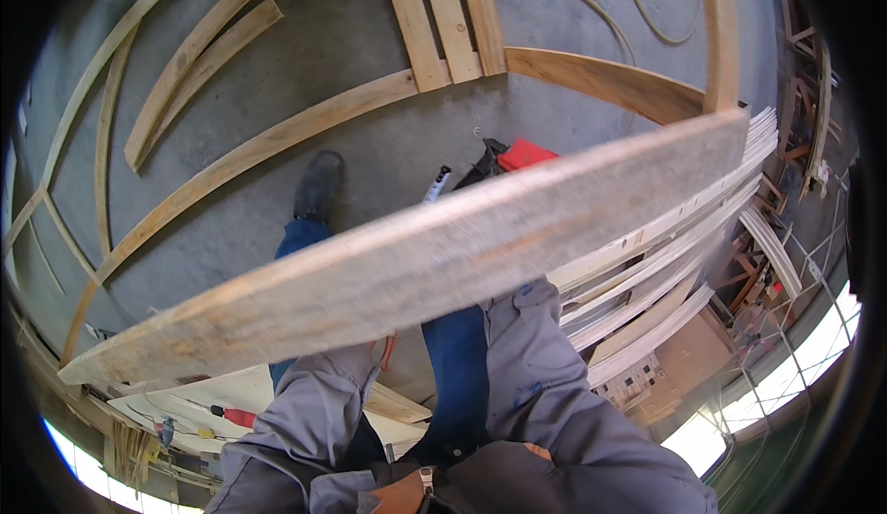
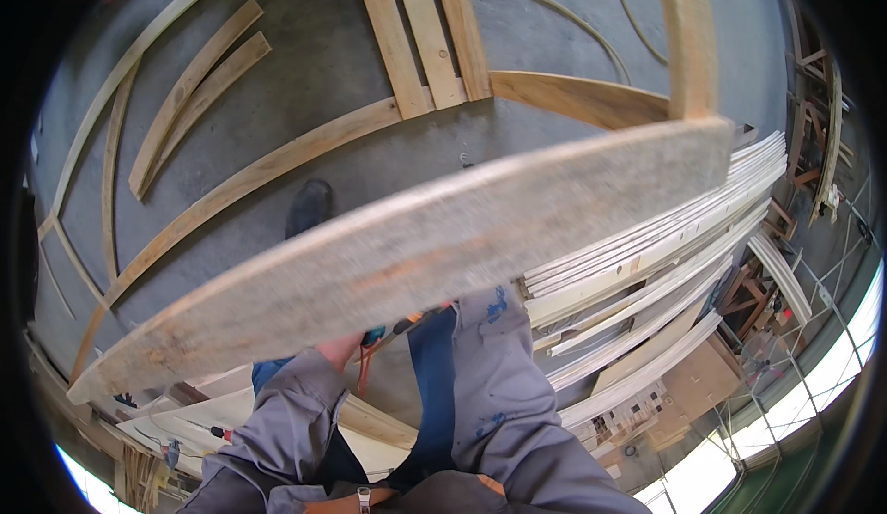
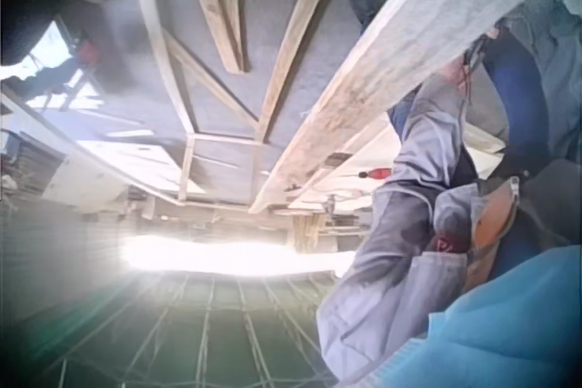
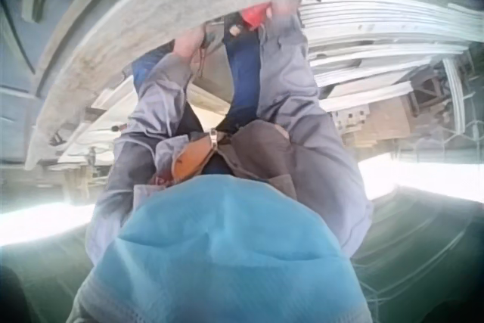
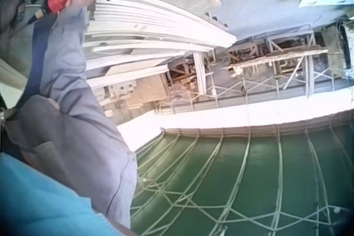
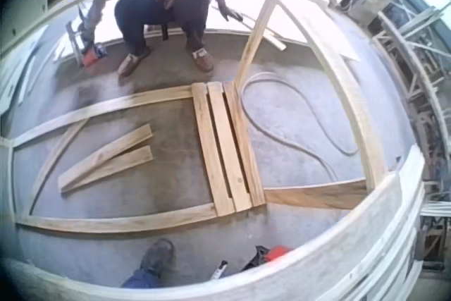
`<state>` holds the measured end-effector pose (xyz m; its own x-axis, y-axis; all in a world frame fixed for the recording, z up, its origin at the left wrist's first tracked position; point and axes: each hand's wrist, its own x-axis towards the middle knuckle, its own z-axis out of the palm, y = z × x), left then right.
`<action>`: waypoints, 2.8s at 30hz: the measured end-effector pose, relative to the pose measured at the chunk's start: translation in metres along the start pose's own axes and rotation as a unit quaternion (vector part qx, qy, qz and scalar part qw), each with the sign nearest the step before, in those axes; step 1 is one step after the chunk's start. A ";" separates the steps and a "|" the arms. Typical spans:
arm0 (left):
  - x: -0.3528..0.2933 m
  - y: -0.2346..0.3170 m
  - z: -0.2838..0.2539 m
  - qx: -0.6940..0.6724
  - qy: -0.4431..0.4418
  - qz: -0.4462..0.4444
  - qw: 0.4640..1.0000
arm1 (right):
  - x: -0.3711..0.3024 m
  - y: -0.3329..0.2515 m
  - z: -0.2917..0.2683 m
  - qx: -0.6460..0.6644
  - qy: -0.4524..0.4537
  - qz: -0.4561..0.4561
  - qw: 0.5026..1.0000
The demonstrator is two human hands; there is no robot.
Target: The person assembles a wooden frame on the floor by measuring and nailing wooden slats into place. They use a tape measure to mark positions and a pneumatic nail gun to secure the pieces, working alongside another person.
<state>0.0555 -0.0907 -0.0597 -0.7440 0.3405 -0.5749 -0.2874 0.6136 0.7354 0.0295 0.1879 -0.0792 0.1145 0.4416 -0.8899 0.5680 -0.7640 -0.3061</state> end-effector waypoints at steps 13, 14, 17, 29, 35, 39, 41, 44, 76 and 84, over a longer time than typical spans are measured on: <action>-0.052 0.041 -0.048 -0.290 -0.113 -0.325 0.893 | -0.134 -0.026 -0.126 0.129 -0.017 -0.067 0.989; -0.057 0.052 -0.054 -0.271 -0.111 -0.327 0.899 | -0.139 -0.031 -0.132 0.131 -0.018 -0.058 0.990; -0.084 0.067 -0.080 -0.214 -0.137 -0.321 0.913 | -0.154 -0.030 -0.142 0.126 -0.032 -0.054 0.990; -0.158 0.105 -0.167 -0.341 -0.197 -0.293 0.871 | -0.178 -0.047 -0.192 0.138 -0.092 -0.070 0.984; -0.206 0.087 -0.191 -0.417 -0.182 -0.259 0.852 | -0.228 -0.093 -0.195 0.005 -0.083 -0.143 0.986; -0.219 0.057 -0.248 -0.437 -0.088 -0.220 0.868 | -0.285 -0.122 -0.174 -0.107 -0.114 -0.183 0.971; -0.233 0.018 -0.272 -0.443 -0.013 -0.194 0.875 | -0.327 -0.105 -0.135 -0.114 -0.053 -0.210 0.970; -0.238 -0.018 -0.319 -0.451 0.081 -0.213 0.863 | -0.329 -0.102 -0.120 -0.066 -0.028 -0.222 0.973; -0.288 -0.041 -0.348 -0.415 0.211 -0.255 0.848 | -0.385 -0.212 -0.101 0.031 -0.086 -0.189 0.978; -0.231 -0.016 -0.363 -0.423 0.125 -0.212 0.872 | -0.415 -0.266 -0.166 0.212 -0.093 -0.291 0.928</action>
<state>0.0131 -0.4380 0.1920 -0.5404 -0.0205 -0.8411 -0.8323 -0.1337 0.5380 -0.0342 0.2857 0.4273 -0.2767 0.7784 -0.5635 0.1138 -0.5558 -0.8235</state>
